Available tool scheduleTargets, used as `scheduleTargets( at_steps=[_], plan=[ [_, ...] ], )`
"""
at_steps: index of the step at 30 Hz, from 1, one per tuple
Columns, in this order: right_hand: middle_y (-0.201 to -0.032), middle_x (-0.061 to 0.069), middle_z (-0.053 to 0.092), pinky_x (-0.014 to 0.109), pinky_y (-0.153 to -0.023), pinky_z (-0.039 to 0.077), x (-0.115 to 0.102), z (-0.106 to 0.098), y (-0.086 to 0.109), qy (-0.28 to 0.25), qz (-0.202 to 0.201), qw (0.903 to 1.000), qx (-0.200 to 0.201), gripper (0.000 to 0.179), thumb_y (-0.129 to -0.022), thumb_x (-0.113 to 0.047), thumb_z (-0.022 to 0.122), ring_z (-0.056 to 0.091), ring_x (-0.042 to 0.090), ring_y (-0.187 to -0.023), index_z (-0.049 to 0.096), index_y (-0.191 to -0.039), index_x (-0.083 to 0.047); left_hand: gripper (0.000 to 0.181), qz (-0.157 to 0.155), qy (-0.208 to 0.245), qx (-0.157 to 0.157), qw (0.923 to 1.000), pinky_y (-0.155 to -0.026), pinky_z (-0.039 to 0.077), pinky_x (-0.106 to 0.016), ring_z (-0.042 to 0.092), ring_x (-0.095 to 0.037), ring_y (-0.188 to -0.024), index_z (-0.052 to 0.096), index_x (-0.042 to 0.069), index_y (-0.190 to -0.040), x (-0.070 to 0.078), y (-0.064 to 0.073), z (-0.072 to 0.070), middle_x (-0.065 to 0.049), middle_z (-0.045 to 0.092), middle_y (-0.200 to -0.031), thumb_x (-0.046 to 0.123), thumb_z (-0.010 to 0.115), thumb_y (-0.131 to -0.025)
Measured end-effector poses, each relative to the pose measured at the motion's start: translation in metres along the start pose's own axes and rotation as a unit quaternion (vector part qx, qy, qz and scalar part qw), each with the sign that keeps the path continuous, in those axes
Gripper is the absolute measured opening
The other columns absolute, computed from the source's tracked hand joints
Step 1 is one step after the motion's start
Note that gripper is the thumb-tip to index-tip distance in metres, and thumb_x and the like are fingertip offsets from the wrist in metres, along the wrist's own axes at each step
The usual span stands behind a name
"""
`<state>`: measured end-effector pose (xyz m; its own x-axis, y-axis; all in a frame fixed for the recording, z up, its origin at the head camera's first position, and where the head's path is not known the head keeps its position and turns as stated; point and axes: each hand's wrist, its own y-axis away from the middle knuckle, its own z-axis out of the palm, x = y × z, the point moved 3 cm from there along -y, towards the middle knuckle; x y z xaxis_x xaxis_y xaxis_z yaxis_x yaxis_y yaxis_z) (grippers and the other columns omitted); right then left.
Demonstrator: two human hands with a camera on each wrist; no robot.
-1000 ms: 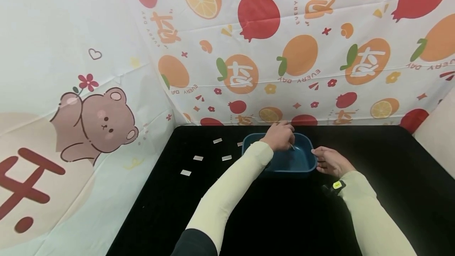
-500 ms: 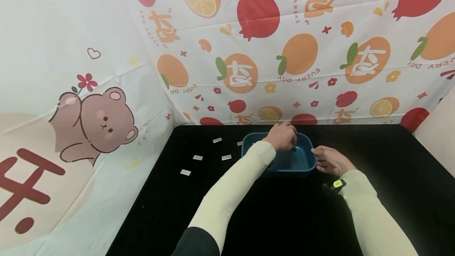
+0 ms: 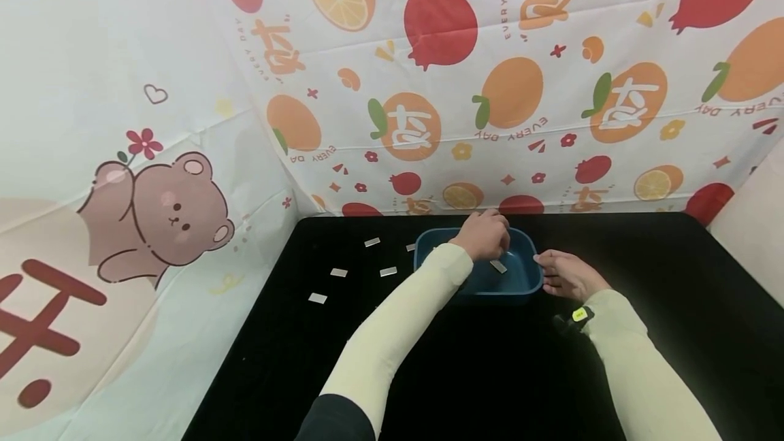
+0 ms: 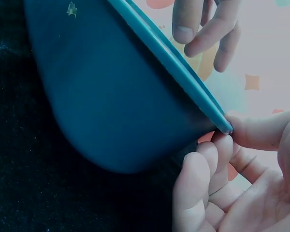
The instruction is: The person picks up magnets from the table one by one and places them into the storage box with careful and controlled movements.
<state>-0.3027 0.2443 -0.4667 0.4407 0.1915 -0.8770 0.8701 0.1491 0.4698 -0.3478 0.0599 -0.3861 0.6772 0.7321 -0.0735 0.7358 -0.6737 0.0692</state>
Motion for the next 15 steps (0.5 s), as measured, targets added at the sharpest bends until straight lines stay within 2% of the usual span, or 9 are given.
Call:
scheduleTargets(
  at_steps=[7, 15],
  plan=[
    [-0.085, -0.003, 0.055, 0.024, -0.071, 0.054, 0.0014, 0.0036, 0.0021, 0.0, -0.002, 1.0, -0.004, 0.021, -0.104, -0.037, 0.049, 0.056, 0.012, -0.078, 0.057, -0.103, -0.018, 0.016, -0.012, 0.0, 0.0, 0.9999, -0.119, 0.033, -0.041, 0.038, -0.015, -0.14, 0.079, 0.03, -0.101, -0.0046, 0.0042, -0.0007, 0.007, 0.058, -0.14, 0.03, 0.065, -0.095],
    [-0.085, -0.003, 0.055, 0.024, -0.071, 0.055, 0.0004, 0.0032, 0.0019, 0.004, -0.005, 0.9999, -0.008, 0.021, -0.104, -0.037, 0.049, 0.056, 0.012, -0.077, 0.057, -0.103, -0.017, 0.015, -0.012, 0.0, -0.004, 0.9999, -0.116, 0.036, -0.041, 0.04, -0.015, -0.137, 0.079, 0.029, -0.102, -0.0107, 0.0097, -0.0008, 0.008, 0.061, -0.136, 0.03, 0.066, -0.094]
  ],
)
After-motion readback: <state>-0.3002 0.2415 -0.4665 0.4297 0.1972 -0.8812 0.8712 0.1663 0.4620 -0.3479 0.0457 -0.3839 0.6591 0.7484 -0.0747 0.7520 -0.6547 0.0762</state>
